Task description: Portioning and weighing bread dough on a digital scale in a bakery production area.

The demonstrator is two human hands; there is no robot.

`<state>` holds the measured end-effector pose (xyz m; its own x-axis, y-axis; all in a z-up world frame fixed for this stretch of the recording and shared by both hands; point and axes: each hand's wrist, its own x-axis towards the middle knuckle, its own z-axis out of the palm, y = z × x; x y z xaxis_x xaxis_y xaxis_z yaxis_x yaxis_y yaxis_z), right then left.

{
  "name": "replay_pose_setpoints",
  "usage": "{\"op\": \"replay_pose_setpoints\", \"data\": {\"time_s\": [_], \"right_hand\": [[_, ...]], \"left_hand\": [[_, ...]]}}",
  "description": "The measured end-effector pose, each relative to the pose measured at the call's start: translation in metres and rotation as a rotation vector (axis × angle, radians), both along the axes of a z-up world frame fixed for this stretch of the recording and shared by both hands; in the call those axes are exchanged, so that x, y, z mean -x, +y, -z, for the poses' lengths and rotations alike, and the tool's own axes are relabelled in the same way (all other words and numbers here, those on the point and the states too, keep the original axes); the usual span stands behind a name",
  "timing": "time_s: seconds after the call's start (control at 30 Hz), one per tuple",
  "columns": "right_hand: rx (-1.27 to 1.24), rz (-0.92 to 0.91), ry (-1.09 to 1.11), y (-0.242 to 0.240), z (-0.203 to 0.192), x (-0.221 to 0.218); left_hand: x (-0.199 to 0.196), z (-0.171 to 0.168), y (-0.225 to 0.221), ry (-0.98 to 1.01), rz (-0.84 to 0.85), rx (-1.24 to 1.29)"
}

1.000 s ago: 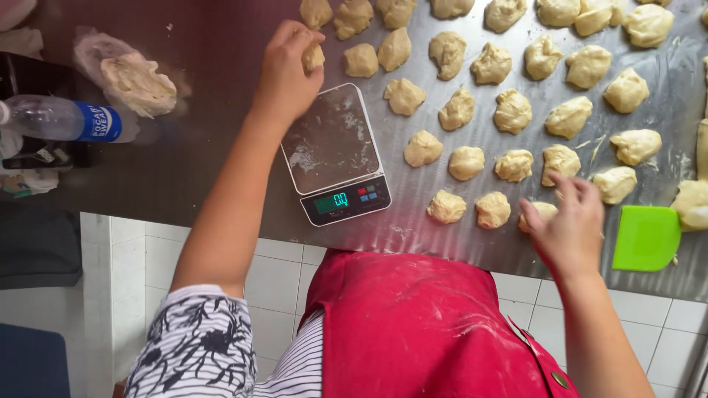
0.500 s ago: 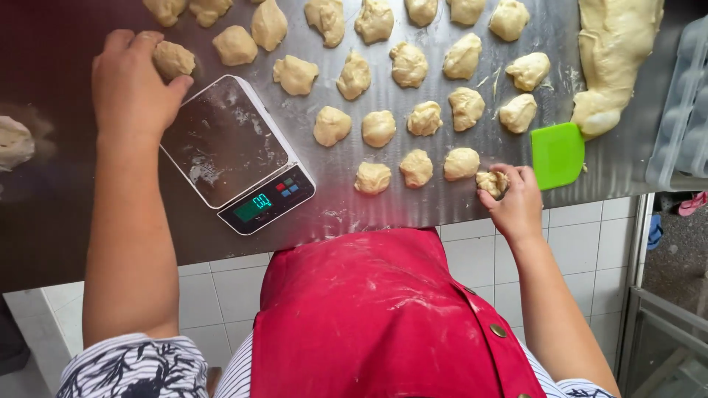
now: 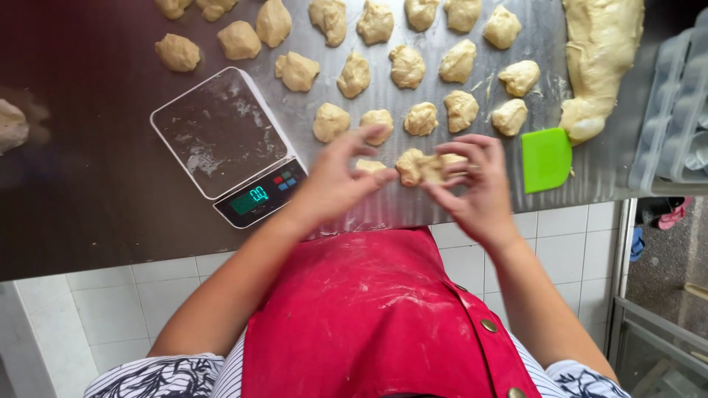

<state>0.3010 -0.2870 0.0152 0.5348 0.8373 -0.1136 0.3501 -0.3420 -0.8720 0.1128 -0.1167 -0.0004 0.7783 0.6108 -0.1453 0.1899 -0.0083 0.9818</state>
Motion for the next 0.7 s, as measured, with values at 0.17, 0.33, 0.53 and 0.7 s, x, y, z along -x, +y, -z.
{"op": "replay_pose_setpoints", "data": {"time_s": [0.17,0.33,0.53,0.7], "right_hand": [[0.023,-0.085,0.012,-0.016,-0.004,-0.005],[0.231,0.189,0.268,-0.075,0.022,-0.098],[0.666,0.312,-0.563,-0.13,0.108,-0.184],[0.417,0.254,-0.504,-0.14,0.117,-0.204]], "left_hand": [[-0.041,0.024,-0.044,0.025,0.125,0.078],[-0.057,0.049,-0.071,0.015,0.176,0.508],[-0.126,0.06,-0.131,-0.239,0.301,-0.056],[-0.189,0.08,-0.173,-0.285,0.491,-0.58]]}}
